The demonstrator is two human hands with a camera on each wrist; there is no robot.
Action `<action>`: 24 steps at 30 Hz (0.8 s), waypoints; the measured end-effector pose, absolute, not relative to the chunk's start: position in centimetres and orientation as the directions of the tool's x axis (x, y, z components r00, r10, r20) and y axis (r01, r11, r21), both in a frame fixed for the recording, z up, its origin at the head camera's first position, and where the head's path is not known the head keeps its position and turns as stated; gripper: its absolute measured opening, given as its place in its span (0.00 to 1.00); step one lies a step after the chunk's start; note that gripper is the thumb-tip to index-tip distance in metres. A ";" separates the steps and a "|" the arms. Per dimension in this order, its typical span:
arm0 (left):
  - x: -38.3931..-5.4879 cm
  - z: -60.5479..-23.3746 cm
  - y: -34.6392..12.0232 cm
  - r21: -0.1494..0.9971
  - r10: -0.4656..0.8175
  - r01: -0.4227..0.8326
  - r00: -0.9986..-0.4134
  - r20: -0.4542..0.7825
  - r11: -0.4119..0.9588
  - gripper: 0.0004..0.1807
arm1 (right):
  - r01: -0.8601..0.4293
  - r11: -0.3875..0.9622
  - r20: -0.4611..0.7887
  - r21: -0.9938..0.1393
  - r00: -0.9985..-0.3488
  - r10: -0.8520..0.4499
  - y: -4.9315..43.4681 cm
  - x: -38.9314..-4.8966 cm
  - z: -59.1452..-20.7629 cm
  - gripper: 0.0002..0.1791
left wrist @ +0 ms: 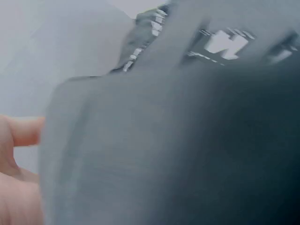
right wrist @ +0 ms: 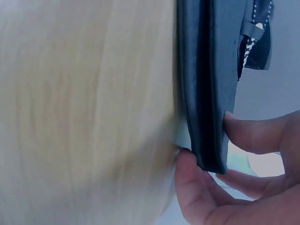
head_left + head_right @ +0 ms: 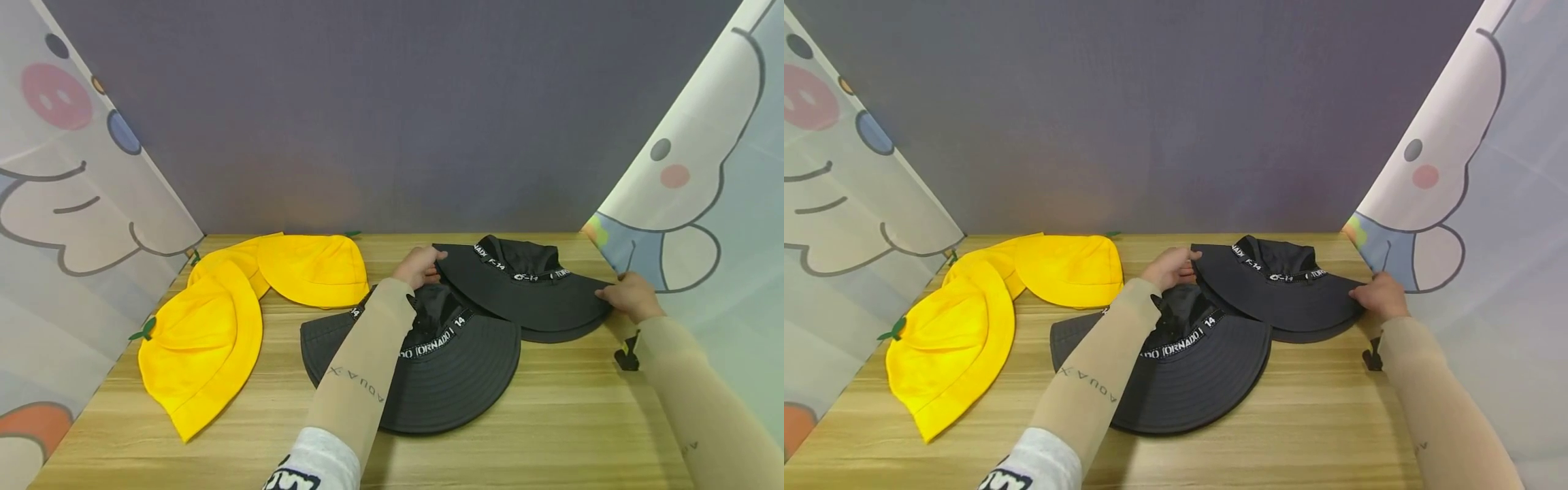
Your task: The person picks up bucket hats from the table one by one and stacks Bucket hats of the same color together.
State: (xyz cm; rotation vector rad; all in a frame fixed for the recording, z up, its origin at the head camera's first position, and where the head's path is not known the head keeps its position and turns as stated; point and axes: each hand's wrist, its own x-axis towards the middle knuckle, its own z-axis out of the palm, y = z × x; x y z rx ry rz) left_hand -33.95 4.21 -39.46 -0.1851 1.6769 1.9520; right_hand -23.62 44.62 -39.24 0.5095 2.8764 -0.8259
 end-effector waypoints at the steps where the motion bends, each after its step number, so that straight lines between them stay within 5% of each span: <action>1: -34.1 -39.5 4.1 0.852 0.316 -0.512 -0.831 -0.458 -0.112 0.41 | 0.356 0.782 -0.194 -0.512 -0.934 0.299 44.6 -23.6 -39.2 0.46; 5: -34.5 -39.7 4.0 0.813 0.322 -0.559 -0.809 -0.492 -0.162 0.43 | 0.405 0.732 -0.201 -0.548 -0.913 0.355 44.9 -23.6 -39.3 0.30; 9: -34.4 -39.7 4.2 0.851 0.331 -0.520 -0.817 -0.471 -0.072 0.40 | 0.419 0.686 -0.215 -0.595 -0.905 0.367 45.0 -23.8 -39.5 0.32; 13: -34.0 -39.5 4.6 0.920 0.285 -0.391 -0.877 -0.386 0.041 0.27 | 0.393 0.598 -0.227 -0.698 -0.914 0.336 44.7 -23.9 -39.4 0.43; 18: -33.7 -39.0 5.1 0.951 0.207 -0.257 -0.934 -0.290 0.175 0.04 | 0.319 0.550 -0.164 -0.772 -0.936 0.313 44.1 -24.0 -38.8 0.42; 24: -33.7 -38.4 5.5 0.943 0.168 -0.163 -0.961 -0.219 0.291 0.21 | 0.303 0.633 -0.086 -0.713 -0.933 0.350 44.0 -23.8 -37.7 0.40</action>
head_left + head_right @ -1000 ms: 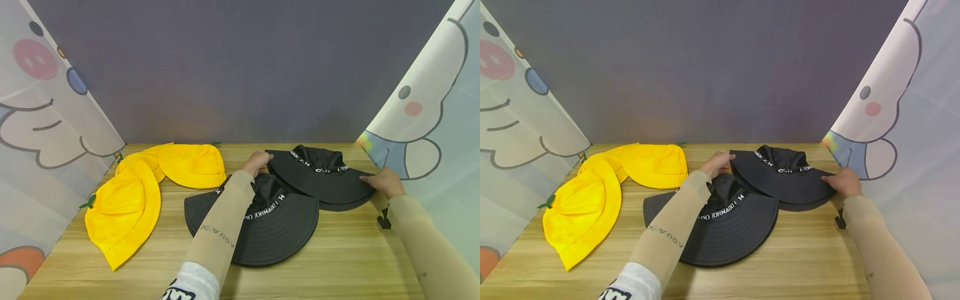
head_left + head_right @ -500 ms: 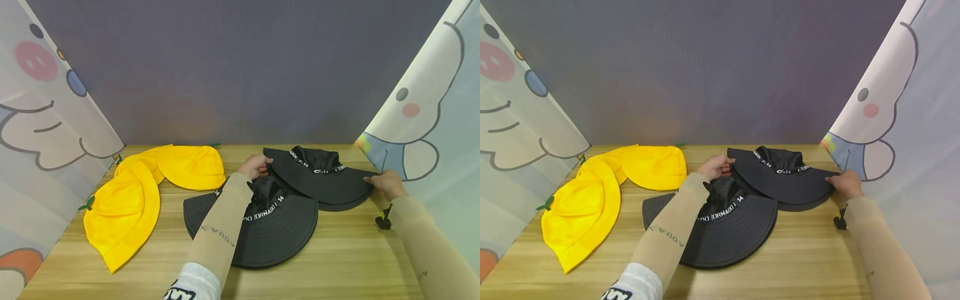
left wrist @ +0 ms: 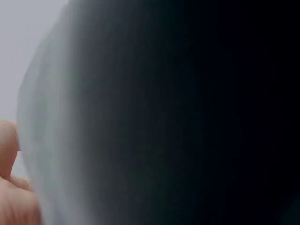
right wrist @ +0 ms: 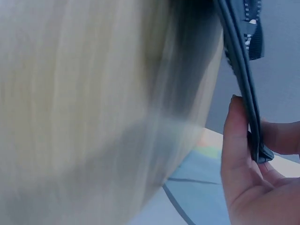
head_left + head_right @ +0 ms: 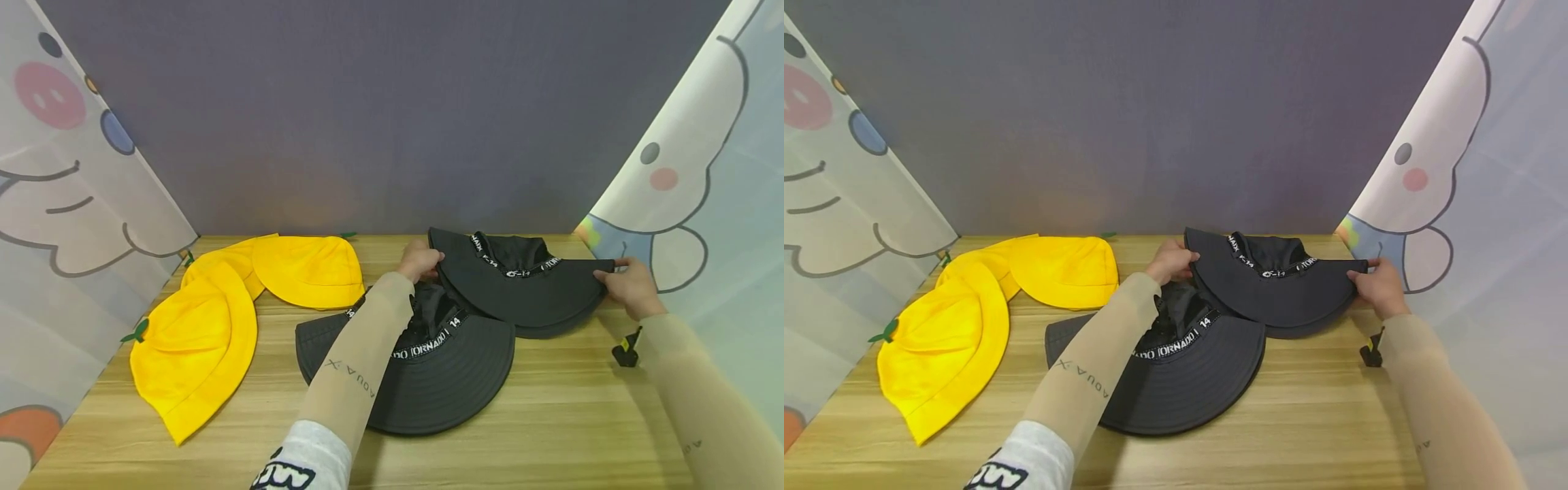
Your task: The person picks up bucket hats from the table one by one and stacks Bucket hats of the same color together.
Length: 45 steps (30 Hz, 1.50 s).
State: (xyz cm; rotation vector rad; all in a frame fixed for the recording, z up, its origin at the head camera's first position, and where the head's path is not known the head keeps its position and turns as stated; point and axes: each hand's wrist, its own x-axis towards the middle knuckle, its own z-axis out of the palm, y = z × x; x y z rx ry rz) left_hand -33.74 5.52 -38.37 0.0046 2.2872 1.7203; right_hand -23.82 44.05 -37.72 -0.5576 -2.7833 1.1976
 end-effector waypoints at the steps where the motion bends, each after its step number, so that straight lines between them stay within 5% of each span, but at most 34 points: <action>1: -33.8 -38.3 5.5 0.946 0.162 -0.157 -0.965 -0.208 0.283 0.19 | 0.301 0.640 -0.073 -0.706 -0.931 0.357 44.0 -23.8 -37.5 0.40; 5: -33.9 -37.9 5.2 0.967 0.159 -0.096 -0.978 -0.136 0.237 0.07 | 0.274 0.667 -0.031 -0.693 -0.936 0.351 44.0 -23.8 -36.7 0.41; 10: -34.3 -36.7 4.1 0.974 0.194 -0.012 -0.979 -0.058 0.228 0.14 | 0.219 0.675 -0.005 -0.705 -0.953 0.304 43.8 -23.8 -35.7 0.43; 25: -33.7 -32.9 -1.8 0.944 0.364 -0.051 -0.915 -0.176 0.327 0.13 | 0.122 0.571 -0.026 -0.812 -0.985 0.173 41.7 -24.4 -33.9 0.45; 34: -32.4 -32.0 -5.5 0.949 0.453 -0.054 -0.869 -0.197 0.309 0.40 | 0.096 0.523 -0.060 -0.847 -0.995 0.085 40.0 -24.5 -33.0 0.45; 40: -31.2 -32.0 -7.6 0.945 0.458 -0.012 -0.873 -0.169 0.326 0.47 | 0.066 0.476 -0.061 -0.877 -0.998 0.025 38.7 -24.5 -32.4 0.41; 45: -30.3 -32.0 -9.4 0.947 0.450 -0.020 -0.876 -0.171 0.322 0.42 | 0.060 0.431 -0.078 -0.901 -0.997 -0.025 37.7 -24.4 -32.4 0.35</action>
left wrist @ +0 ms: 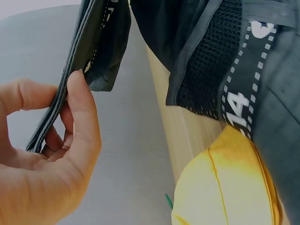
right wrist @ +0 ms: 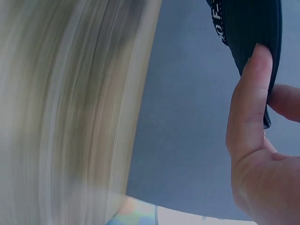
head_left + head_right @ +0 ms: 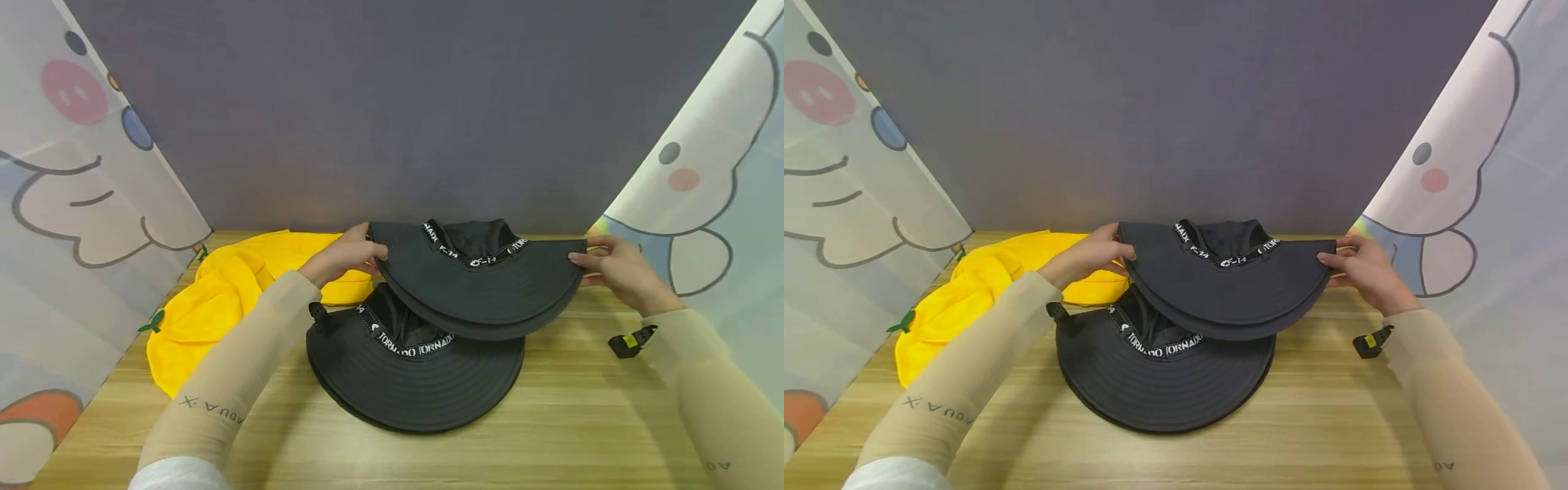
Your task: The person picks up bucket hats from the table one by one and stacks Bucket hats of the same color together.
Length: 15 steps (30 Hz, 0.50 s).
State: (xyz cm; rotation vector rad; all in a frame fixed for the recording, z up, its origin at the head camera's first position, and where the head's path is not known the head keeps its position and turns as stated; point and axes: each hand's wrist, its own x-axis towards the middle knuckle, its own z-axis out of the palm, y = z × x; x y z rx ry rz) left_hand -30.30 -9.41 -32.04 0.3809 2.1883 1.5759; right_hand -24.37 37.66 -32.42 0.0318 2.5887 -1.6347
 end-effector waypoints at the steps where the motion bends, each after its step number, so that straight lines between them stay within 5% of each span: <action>1: -30.1 -32.0 -9.8 0.948 0.447 -0.026 -0.878 -0.173 0.316 0.42 | 0.060 0.427 -0.081 -0.902 -0.996 -0.032 37.5 -24.3 -32.4 0.34; 9: -28.6 -31.7 -13.4 0.947 0.429 -0.065 -0.880 -0.204 0.315 0.44 | 0.077 0.385 -0.129 -0.920 -0.985 -0.113 35.7 -24.2 -32.2 0.23; 15: -27.7 -31.5 -15.9 0.936 0.434 -0.102 -0.865 -0.251 0.338 0.49 | 0.106 0.366 -0.176 -0.925 -0.971 -0.164 34.1 -23.9 -32.2 0.29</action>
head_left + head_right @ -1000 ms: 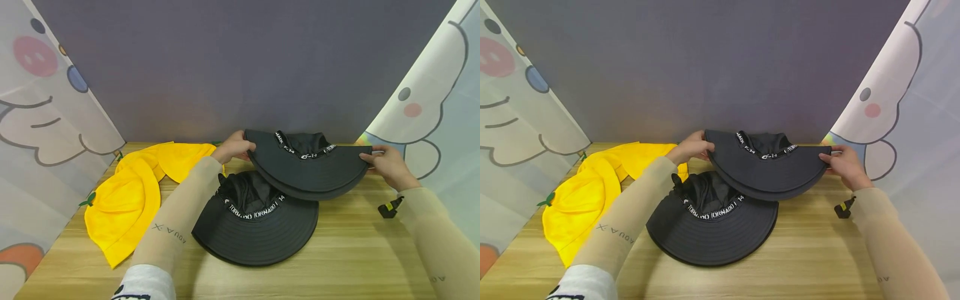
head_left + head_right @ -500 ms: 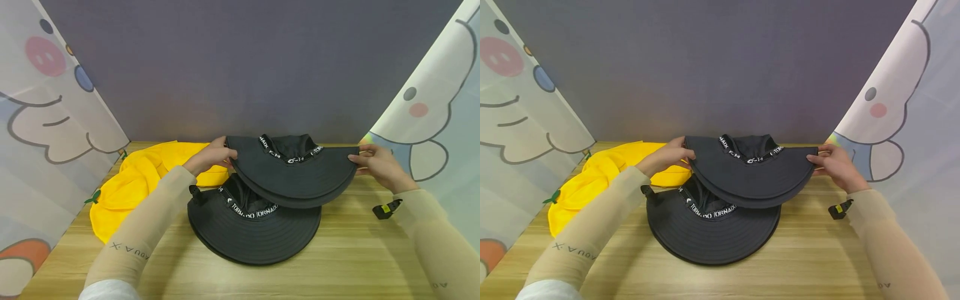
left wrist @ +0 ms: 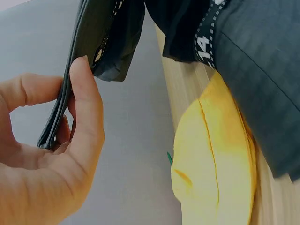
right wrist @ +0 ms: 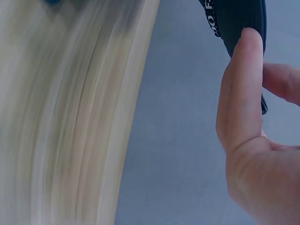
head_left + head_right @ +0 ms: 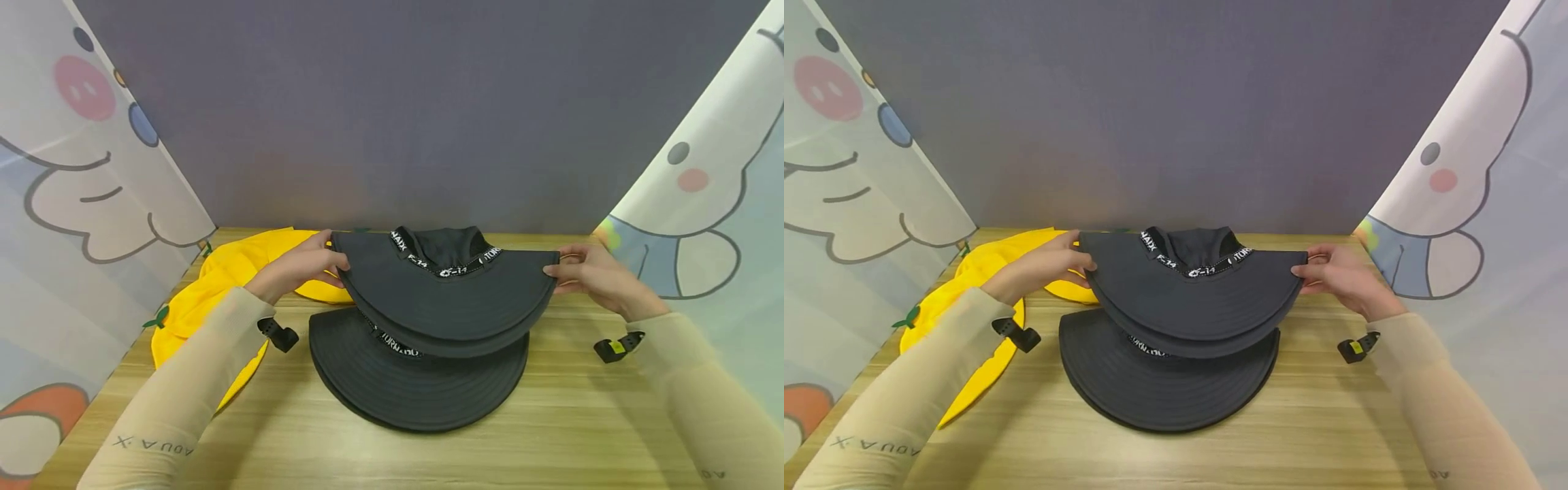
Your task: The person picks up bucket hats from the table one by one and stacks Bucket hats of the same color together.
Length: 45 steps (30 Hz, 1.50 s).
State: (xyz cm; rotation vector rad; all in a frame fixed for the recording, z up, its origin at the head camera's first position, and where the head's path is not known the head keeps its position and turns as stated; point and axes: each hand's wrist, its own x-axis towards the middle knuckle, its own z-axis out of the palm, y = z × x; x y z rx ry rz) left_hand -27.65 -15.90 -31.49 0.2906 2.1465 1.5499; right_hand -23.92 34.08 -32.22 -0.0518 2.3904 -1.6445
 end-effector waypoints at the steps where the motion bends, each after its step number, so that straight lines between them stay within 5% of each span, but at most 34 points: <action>1: -27.5 -31.5 -16.3 0.932 0.435 -0.115 -0.860 -0.267 0.345 0.49 | 0.109 0.362 -0.180 -0.926 -0.969 -0.167 33.8 -23.9 -32.3 0.30; 4: -26.9 -31.7 -17.5 0.920 0.440 -0.149 -0.843 -0.310 0.362 0.50 | 0.112 0.343 -0.184 -0.933 -0.966 -0.182 33.1 -23.6 -32.6 0.31; 11: -25.2 -33.1 -20.3 0.926 0.496 -0.163 -0.805 -0.325 0.342 0.34 | 0.129 0.355 -0.235 -0.926 -0.932 -0.276 32.1 -22.3 -33.5 0.30; 25: -23.0 -36.0 -21.2 0.910 0.505 -0.231 -0.771 -0.388 0.345 0.25 | 0.176 0.361 -0.320 -0.916 -0.864 -0.390 31.5 -20.1 -36.4 0.28; 34: -22.2 -38.4 -20.9 0.873 0.415 -0.222 -0.811 -0.412 0.434 0.36 | 0.207 0.355 -0.348 -0.912 -0.848 -0.399 31.2 -20.0 -37.6 0.27; 45: -22.2 -39.0 -20.0 0.828 0.380 -0.218 -0.808 -0.450 0.517 0.33 | 0.154 0.540 -0.373 -0.828 -0.870 -0.323 30.0 -20.1 -37.5 0.25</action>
